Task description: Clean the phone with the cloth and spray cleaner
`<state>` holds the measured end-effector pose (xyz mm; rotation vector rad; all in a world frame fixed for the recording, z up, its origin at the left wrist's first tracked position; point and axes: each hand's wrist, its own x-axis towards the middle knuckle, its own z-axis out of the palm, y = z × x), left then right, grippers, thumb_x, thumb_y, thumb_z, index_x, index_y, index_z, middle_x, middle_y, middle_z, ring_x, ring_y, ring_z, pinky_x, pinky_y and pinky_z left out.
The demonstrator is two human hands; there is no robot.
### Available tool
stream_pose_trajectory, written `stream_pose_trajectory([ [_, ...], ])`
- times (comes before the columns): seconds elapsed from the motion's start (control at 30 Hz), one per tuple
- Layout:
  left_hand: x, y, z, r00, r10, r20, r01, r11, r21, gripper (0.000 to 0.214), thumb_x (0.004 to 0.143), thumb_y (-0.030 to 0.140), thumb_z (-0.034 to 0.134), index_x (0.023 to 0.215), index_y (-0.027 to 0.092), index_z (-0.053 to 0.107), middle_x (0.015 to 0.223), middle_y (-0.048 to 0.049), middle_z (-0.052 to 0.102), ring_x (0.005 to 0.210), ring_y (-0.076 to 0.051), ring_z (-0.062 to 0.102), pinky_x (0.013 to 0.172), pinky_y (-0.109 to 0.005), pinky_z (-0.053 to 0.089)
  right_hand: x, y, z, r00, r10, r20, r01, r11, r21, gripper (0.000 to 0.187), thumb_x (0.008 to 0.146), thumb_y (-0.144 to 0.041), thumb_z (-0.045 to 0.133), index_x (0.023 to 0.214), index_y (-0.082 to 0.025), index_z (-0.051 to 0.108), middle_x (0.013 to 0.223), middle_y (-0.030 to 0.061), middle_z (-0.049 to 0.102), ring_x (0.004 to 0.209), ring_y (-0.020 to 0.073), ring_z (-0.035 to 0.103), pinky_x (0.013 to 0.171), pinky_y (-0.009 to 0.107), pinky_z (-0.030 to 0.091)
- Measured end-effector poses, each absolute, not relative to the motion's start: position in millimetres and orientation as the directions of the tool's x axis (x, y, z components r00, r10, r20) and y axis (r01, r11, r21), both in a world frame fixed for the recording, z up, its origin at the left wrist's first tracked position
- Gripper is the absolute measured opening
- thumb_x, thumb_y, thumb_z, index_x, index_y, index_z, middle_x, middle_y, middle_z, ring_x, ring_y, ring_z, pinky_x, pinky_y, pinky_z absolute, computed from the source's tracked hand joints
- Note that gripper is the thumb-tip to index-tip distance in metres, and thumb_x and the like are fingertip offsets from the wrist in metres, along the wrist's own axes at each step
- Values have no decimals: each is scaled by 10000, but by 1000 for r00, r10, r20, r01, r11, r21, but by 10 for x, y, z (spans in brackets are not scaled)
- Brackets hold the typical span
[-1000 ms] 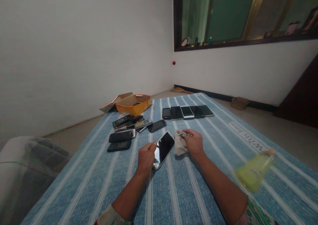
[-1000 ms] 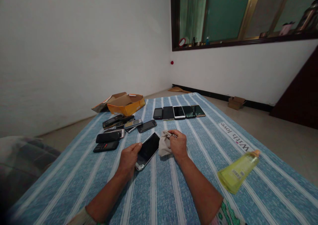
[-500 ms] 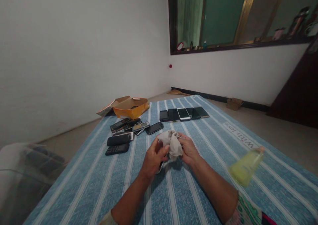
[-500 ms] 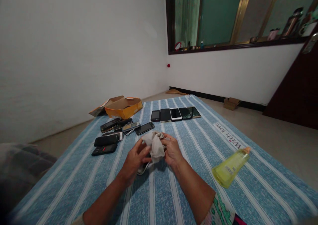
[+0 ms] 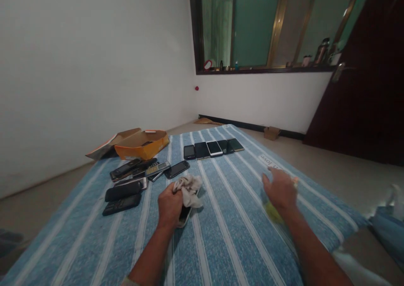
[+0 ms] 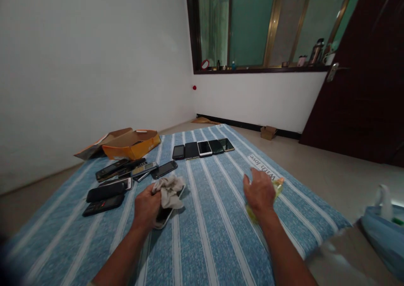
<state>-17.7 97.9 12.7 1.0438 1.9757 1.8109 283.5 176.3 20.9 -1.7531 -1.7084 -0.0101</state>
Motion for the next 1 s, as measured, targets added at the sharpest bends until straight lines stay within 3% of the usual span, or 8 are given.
stream_pose_trajectory([
  [0.07,-262,956,127,-723,656,216,275,-13,961,168,602,187,591,686,244,725,436,27,559,382,-160,476,390,-269,357,3270,1744,150,290,907,307,924,-182,-336,471,931,-402,459,1273,-114,606,1095,213,684,1048,370,636,872,480,480],
  [0.17,-291,955,101,-724,675,141,173,-20,985,154,581,199,573,667,233,696,356,56,466,313,-141,411,350,-255,310,3616,1757,43,406,906,117,878,-352,-324,662,923,-584,425,1399,-126,462,1091,227,688,1030,390,667,847,513,482],
  [0.27,-261,989,60,-729,675,116,95,-67,993,156,565,212,576,676,232,684,438,33,563,371,-165,515,373,-273,394,3631,1867,-32,359,933,-3,862,-332,-383,749,877,-610,484,1429,-114,385,1105,223,690,1038,370,679,853,481,489],
  [0.47,-256,998,15,-722,687,81,-60,-178,982,152,590,220,644,736,214,686,687,-29,725,676,-279,721,596,-418,610,3355,2119,-91,352,935,34,740,-256,-622,828,716,-328,661,1458,-93,378,1093,181,694,1002,325,685,780,386,513],
  [0.57,-271,981,1,-727,686,38,-172,-235,957,182,577,144,664,744,200,707,741,-27,747,746,-280,739,672,-423,632,3117,2096,-91,222,975,21,547,-107,-830,823,608,-243,699,1388,-73,497,851,81,703,790,272,691,674,342,505],
  [0.67,-270,957,4,-708,704,49,-213,-280,936,214,579,142,712,790,158,739,788,-29,758,785,-257,743,732,-395,640,2769,2001,-32,-9,1000,-17,176,-15,-984,666,553,-246,723,1205,-135,647,680,-14,647,576,199,621,566,311,471],
  [0.8,-264,906,48,-649,755,89,-299,-361,883,284,612,279,818,837,120,750,837,-49,771,854,-263,743,775,-394,641,2255,1910,131,-200,976,90,-221,45,-974,606,456,-212,817,1040,-187,657,825,12,714,729,214,675,682,319,519],
  [1.0,-318,886,55,-645,764,9,-438,-380,815,304,667,369,830,812,113,752,856,-78,789,852,-254,744,756,-388,644,1640,1925,278,-431,892,136,-304,-1,-953,622,482,-242,864,1006,-229,528,728,-33,699,593,174,626,572,271,483],
])
